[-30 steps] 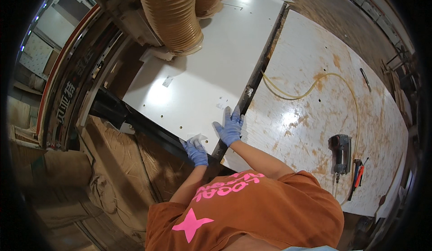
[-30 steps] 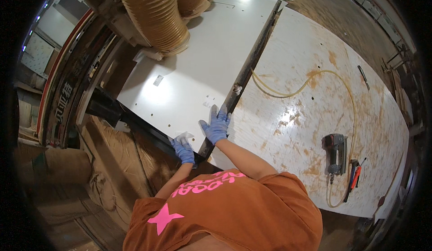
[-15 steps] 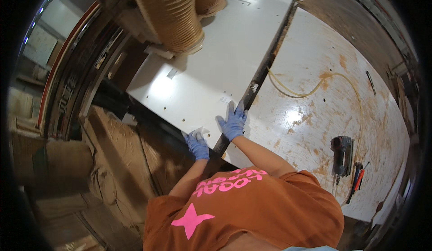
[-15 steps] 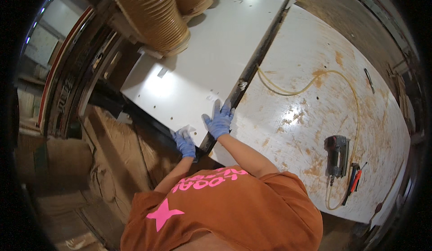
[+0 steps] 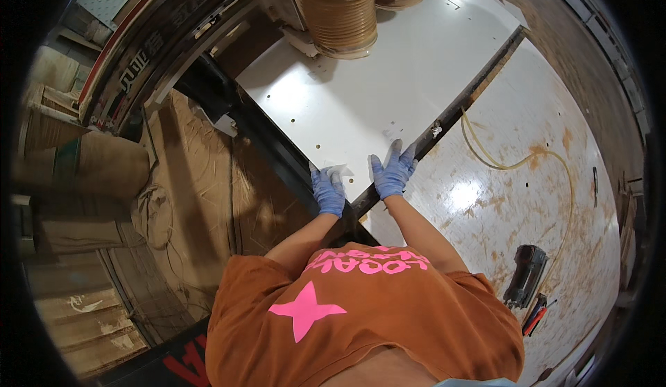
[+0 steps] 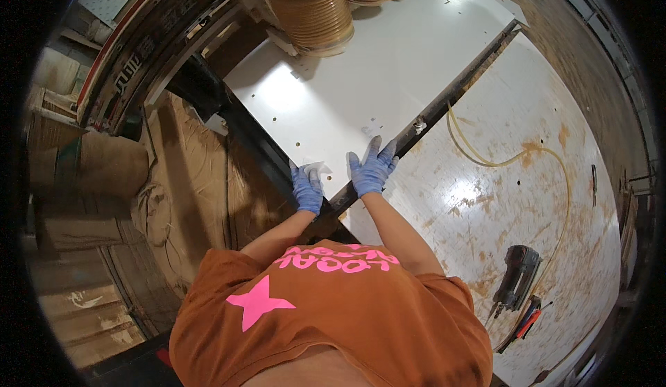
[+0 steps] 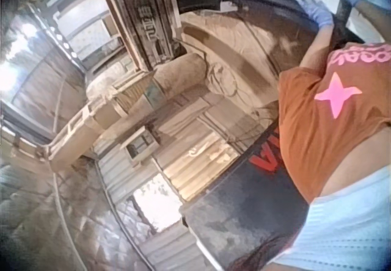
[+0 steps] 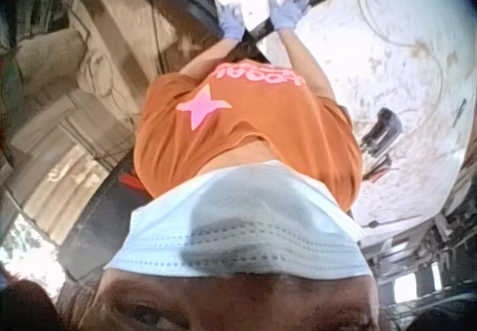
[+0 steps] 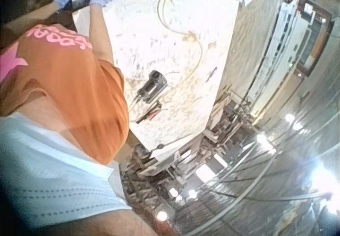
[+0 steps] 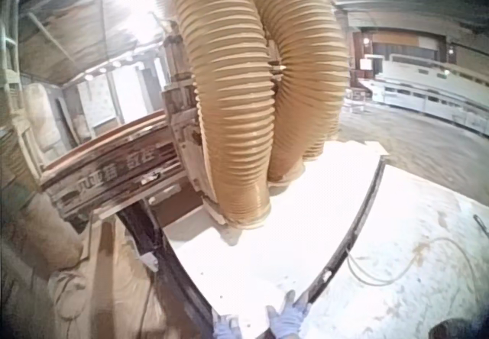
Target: The person assembles white panels using a pneumatic nail gun and a hammer, aligning pieces on a workbench and securing them. They briefly interact with a control panel and keyboard, then return to fastening panels and wiping the surface.
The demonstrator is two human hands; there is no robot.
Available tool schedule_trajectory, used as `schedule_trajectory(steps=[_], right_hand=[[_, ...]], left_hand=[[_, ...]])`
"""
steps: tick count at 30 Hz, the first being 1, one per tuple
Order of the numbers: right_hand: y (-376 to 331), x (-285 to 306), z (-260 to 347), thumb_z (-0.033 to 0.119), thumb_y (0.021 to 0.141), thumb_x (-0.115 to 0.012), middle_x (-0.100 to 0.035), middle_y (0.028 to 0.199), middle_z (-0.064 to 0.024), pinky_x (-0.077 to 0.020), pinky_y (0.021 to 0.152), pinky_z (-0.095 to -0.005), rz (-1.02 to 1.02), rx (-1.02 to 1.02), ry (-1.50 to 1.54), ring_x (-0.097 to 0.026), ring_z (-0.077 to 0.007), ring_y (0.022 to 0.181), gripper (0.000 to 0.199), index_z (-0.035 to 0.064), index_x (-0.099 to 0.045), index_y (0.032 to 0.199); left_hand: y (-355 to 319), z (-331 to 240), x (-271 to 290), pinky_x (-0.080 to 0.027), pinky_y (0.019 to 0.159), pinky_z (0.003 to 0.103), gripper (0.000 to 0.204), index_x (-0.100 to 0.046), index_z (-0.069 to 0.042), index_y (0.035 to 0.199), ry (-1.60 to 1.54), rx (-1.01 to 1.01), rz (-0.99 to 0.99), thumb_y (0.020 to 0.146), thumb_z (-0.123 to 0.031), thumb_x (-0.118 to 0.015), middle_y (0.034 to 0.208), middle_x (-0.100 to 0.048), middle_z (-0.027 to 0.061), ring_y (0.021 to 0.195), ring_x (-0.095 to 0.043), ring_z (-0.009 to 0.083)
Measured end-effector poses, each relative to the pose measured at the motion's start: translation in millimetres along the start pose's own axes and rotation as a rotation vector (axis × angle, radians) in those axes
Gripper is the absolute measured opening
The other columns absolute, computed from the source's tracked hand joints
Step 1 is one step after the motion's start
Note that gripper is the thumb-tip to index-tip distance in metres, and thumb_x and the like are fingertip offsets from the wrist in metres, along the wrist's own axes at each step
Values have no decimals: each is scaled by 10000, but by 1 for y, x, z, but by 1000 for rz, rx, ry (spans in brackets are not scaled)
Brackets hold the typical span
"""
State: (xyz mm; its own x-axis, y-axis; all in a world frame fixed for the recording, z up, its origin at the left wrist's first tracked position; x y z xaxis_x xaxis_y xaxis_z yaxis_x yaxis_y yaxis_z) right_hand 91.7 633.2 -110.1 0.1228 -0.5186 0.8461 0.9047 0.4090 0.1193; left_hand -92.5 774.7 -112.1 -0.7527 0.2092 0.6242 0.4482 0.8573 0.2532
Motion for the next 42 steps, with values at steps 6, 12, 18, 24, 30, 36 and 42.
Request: schedule_trajectory(steps=[6,12,18,24,30,36,42], right_hand=[[1,-3,-3,606,786,-575,-85,1508,-330,-79,1125,-564,-18,11,-2,-72,-408,1431,935,74,-238,1478],[0,2,0,591,786,-584,-97,1495,-348,-82,1124,-564,-23,23,11,-78,-426,1423,930,57,-251,1470],[1,6,2,577,781,-600,-136,1471,-364,-79,1121,-570,0,2,24,-111,-459,1398,936,23,-266,1457],[2,4,1,562,788,-601,-157,1465,-366,-80,1115,-581,3,6,26,-120,-457,1398,917,10,-283,1448],[0,9,5,544,776,-615,-163,1451,-377,-94,1106,-590,-23,4,38,-129,-478,1385,909,3,-299,1434],[0,10,5,524,758,-636,-153,1450,-381,-120,1089,-608,-60,33,30,-147,-495,1372,907,7,-305,1426],[0,11,6,508,736,-666,-154,1452,-387,-150,1086,-604,-85,41,23,-166,-489,1374,909,8,-332,1418]], left_hand=[[2,-6,2,-367,1020,402,260,-569,21,1084,-9,32,18,906,-164,-532,1468,-274,282,1213,-448,404],[1,-1,-1,-366,1022,403,239,-588,7,1070,-3,38,12,902,-155,-541,1467,-271,288,1220,-450,404],[1,6,-7,-333,1060,412,238,-611,-31,1067,-22,29,30,899,-185,-544,1465,-257,318,1294,-387,417],[1,10,-14,-345,1053,410,233,-597,-20,1073,0,-2,61,901,-166,-541,1480,-242,307,1290,-395,409],[0,8,-8,-364,1037,409,236,-611,-46,1084,47,-47,17,888,-164,-553,1480,-251,298,1271,-421,403],[1,-3,-2,-369,1031,420,244,-610,-49,1088,-4,-8,10,882,-169,-558,1470,-270,297,1261,-431,403],[1,2,-4,-370,1022,408,221,-572,-1,1094,-21,15,9,923,-129,-517,1471,-267,285,1241,-435,402]])
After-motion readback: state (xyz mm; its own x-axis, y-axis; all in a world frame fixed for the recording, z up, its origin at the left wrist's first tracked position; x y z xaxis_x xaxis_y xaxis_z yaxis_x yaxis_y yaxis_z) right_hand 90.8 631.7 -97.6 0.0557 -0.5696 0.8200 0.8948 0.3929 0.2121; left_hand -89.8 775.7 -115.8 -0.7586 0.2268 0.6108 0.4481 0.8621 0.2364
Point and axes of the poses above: each hand's wrist, its own y-axis towards the middle knuckle, its own x-axis out of the back of the hand, z = x × y, the point moved 10 cm from there along y, towards the middle knuckle
